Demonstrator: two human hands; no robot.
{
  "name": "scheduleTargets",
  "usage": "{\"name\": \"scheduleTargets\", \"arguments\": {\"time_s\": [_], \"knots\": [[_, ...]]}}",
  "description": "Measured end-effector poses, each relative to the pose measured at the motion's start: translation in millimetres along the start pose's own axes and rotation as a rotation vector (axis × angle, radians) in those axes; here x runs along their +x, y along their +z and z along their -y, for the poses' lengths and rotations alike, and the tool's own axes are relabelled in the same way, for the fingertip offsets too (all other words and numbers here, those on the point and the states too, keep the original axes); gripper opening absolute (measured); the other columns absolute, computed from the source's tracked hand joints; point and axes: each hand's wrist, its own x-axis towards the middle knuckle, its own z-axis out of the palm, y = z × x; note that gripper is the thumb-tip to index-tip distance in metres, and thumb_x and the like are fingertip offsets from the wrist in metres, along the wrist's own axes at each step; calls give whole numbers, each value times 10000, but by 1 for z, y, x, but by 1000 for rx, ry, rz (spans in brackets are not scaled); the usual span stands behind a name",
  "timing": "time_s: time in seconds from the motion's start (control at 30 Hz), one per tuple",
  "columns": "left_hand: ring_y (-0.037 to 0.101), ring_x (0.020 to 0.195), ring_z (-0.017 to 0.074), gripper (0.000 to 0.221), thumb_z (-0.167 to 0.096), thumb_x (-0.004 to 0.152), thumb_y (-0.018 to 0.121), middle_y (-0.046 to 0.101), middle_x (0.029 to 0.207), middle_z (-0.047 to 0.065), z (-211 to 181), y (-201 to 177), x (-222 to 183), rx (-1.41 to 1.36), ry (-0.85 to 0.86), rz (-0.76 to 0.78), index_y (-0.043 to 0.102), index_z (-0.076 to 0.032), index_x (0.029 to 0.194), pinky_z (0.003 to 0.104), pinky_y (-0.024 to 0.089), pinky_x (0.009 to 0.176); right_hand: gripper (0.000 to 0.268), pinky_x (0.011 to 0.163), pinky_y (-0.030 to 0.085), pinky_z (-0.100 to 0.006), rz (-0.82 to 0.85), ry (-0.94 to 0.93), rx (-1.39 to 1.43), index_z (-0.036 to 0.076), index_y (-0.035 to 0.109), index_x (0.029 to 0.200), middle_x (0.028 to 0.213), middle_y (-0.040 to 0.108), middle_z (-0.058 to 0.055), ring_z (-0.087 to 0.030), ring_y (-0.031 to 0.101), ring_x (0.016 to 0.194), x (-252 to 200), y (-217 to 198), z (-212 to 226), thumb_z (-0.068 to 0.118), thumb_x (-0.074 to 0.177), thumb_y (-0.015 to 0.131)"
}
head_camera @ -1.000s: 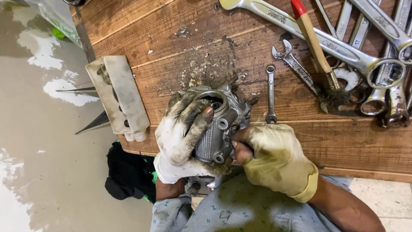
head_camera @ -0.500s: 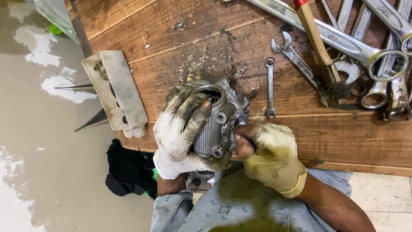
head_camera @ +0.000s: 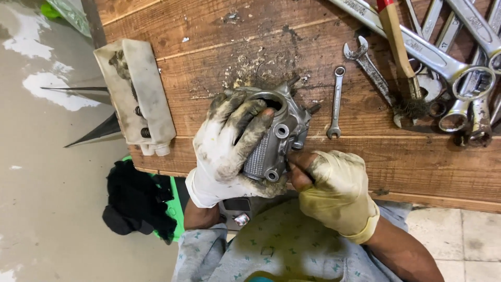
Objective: The person holds a metallic mechanical component on a wooden workbench and uses a small brush to scrub its textured surface and crevices. The person rotates the part to access different sides while continuing to brush away grime.
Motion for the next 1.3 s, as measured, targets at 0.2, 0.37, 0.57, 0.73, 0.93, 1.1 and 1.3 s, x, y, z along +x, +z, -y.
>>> {"name": "scheduleTargets", "arguments": {"time_s": [0.2, 0.37, 0.57, 0.73, 0.93, 1.1, 1.3], "knots": [[687, 1214, 455, 823, -686, 840, 674, 681, 1307, 206, 4, 2, -10, 39, -29, 5, 620, -57, 1367, 572, 594, 1033, 67, 613, 538, -371, -30, 58, 56, 47, 719, 946, 786, 720, -66, -233, 697, 653, -6, 9, 7, 51, 923, 655], [695, 1176, 475, 793, -657, 860, 681, 657, 1292, 210, 3, 1, -7, 26, -9, 1, 607, -53, 1367, 576, 582, 1027, 124, 713, 537, -307, 25, 377, -43, 199, 792, 973, 771, 762, 7, -175, 734, 716, -14, 9, -7, 178, 878, 716], [684, 1180, 487, 808, -693, 885, 608, 659, 1295, 223, 5, 1, -4, 16, 7, 14, 618, -31, 1347, 625, 567, 1035, 105, 644, 543, -337, -73, 178, 148, 60, 724, 957, 775, 720, -52, -186, 684, 646, 1, 8, 0, 11, 933, 635], [689, 1206, 479, 802, -656, 858, 705, 667, 1297, 216, 4, 1, -1, 16, -2, 5, 600, -44, 1365, 608, 580, 1058, 92, 533, 490, -359, -92, -20, -9, 63, 677, 943, 712, 658, -34, -180, 593, 544, -4, 12, -2, 86, 973, 593], [698, 1174, 471, 770, -648, 883, 637, 682, 1263, 220, 2, 2, -1, 23, 10, -19, 617, -33, 1345, 617, 576, 1057, 97, 533, 466, -380, -118, 27, -101, 86, 689, 981, 704, 615, -9, -186, 539, 525, -12, 17, 4, 34, 938, 618], [689, 1173, 492, 785, -650, 861, 642, 677, 1252, 235, 2, 2, -1, 14, 11, -5, 629, -12, 1318, 621, 581, 1042, 138, 602, 537, -392, -118, 77, -140, 69, 731, 1035, 856, 756, -89, -249, 675, 623, -17, 24, -5, 83, 968, 611], [693, 1197, 470, 738, -587, 863, 688, 669, 1293, 206, 1, 4, -4, 48, 1, -1, 607, -59, 1373, 583, 609, 1029, 157, 398, 493, -252, -73, 77, -57, 171, 539, 901, 646, 540, 66, -73, 463, 432, -22, 23, -7, 102, 1023, 467]]}}
